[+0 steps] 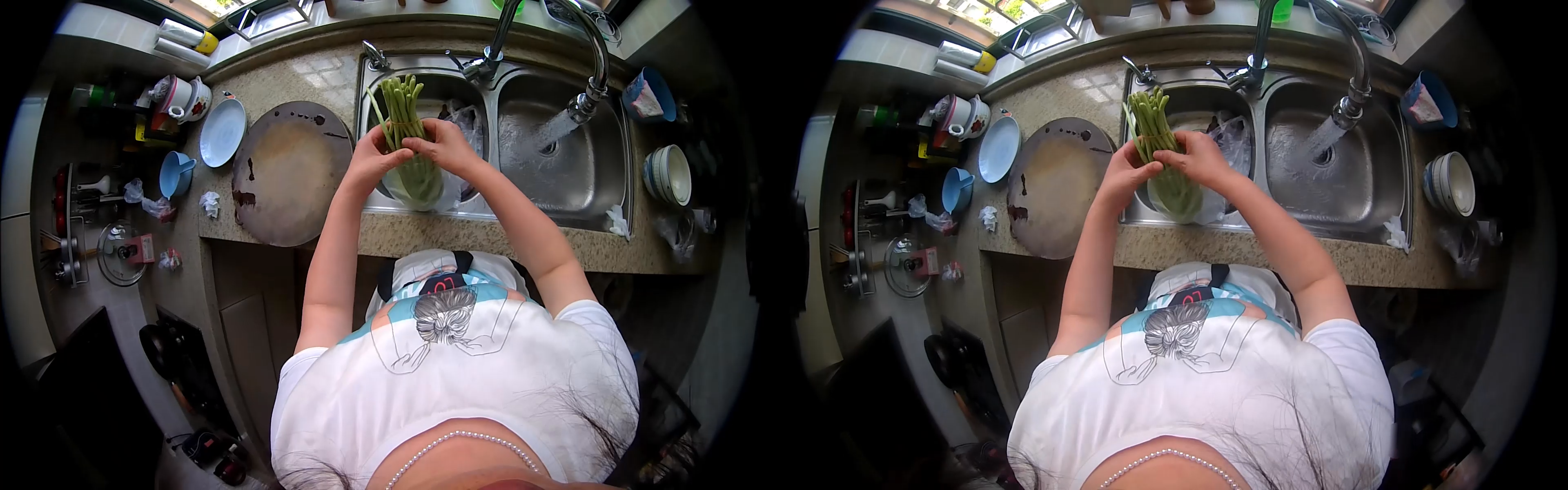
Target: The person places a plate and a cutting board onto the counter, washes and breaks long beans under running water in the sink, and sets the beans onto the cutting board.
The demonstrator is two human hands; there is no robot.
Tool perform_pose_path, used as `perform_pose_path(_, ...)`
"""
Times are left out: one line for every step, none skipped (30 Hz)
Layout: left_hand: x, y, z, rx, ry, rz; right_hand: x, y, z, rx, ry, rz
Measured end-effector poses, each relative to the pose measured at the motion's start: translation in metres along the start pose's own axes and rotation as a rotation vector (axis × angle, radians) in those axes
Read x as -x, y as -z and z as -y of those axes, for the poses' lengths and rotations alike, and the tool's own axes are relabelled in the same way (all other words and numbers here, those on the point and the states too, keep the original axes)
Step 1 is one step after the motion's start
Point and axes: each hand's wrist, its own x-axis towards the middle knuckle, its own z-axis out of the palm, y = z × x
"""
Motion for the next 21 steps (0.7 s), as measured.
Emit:
perform_pose_path(-0.001,-0.001,-0.004,-0.122,0.036,-0.012,-0.002,0.001,0.001,0.038,-0.014,0.018)
perform_pose_path(-0.002,-0.002,-0.007,-0.242,0.073,-0.023,-0.004,0.003,-0.001,0.04,-0.012,0.023)
perform_pose_path(-0.003,-0.003,-0.006,-0.227,0.083,-0.064,-0.005,0.005,0.0,0.015,0.004,0.025)
perform_pose_path(-0.003,-0.003,-0.006,-0.225,0.083,-0.065,-0.004,0.006,0.0,-0.011,0.02,0.026)
perform_pose_path(-0.002,-0.003,-0.006,-0.186,0.091,-0.047,-0.002,0.009,0.0,-0.023,0.023,0.037)
perform_pose_path(-0.002,-0.002,-0.005,-0.148,0.1,-0.029,0.001,0.011,0.005,-0.022,0.022,0.039)
perform_pose_path(-0.002,-0.002,-0.004,-0.146,0.1,-0.03,0.004,0.013,0.009,-0.041,0.018,0.046)
perform_pose_path(-0.003,-0.001,-0.001,-0.125,0.106,-0.024,0.006,0.015,0.011,-0.06,0.014,0.054)
perform_pose_path(-0.004,0.0,0.002,-0.104,0.113,-0.018,0.007,0.015,0.01,-0.058,0.012,0.055)
perform_pose_path(-0.005,0.001,0.006,-0.101,0.114,-0.019,0.007,0.017,0.008,-0.129,-0.064,0.067)
perform_pose_path(-0.008,0.001,0.01,-0.068,0.155,-0.029,0.008,0.018,0.006,-0.199,-0.141,0.079)
perform_pose_path(-0.01,0.001,0.012,-0.034,0.197,-0.039,0.009,0.019,0.003,-0.199,-0.145,0.079)
perform_pose_path(-0.011,0.0,0.013,-0.033,0.199,-0.039,0.008,0.019,0.0,-0.231,-0.173,0.099)
perform_pose_path(-0.013,0.0,0.014,-0.016,0.22,-0.033,0.008,0.02,-0.002,-0.263,-0.2,0.12)
perform_pose_path(-0.013,-0.001,0.015,0.001,0.242,-0.028,0.007,0.019,-0.005,-0.263,-0.202,0.122)
perform_pose_path(-0.013,-0.001,0.015,0.003,0.242,-0.03,0.007,0.019,-0.008,-0.259,-0.205,0.136)
perform_pose_path(-0.012,-0.002,0.016,-0.017,0.249,-0.047,0.007,0.019,-0.011,-0.255,-0.207,0.15)
perform_pose_path(-0.012,-0.003,0.016,-0.037,0.257,-0.064,0.007,0.02,-0.012,-0.253,-0.207,0.152)
perform_pose_path(-0.011,-0.004,0.016,-0.035,0.258,-0.067,0.009,0.021,-0.014,-0.257,-0.211,0.167)
perform_pose_path(-0.01,-0.005,0.015,-0.044,0.283,-0.033,0.01,0.021,-0.016,-0.261,-0.215,0.182)
perform_pose_path(-0.01,-0.005,0.014,-0.054,0.308,0.001,0.01,0.02,-0.017,-0.261,-0.215,0.184)
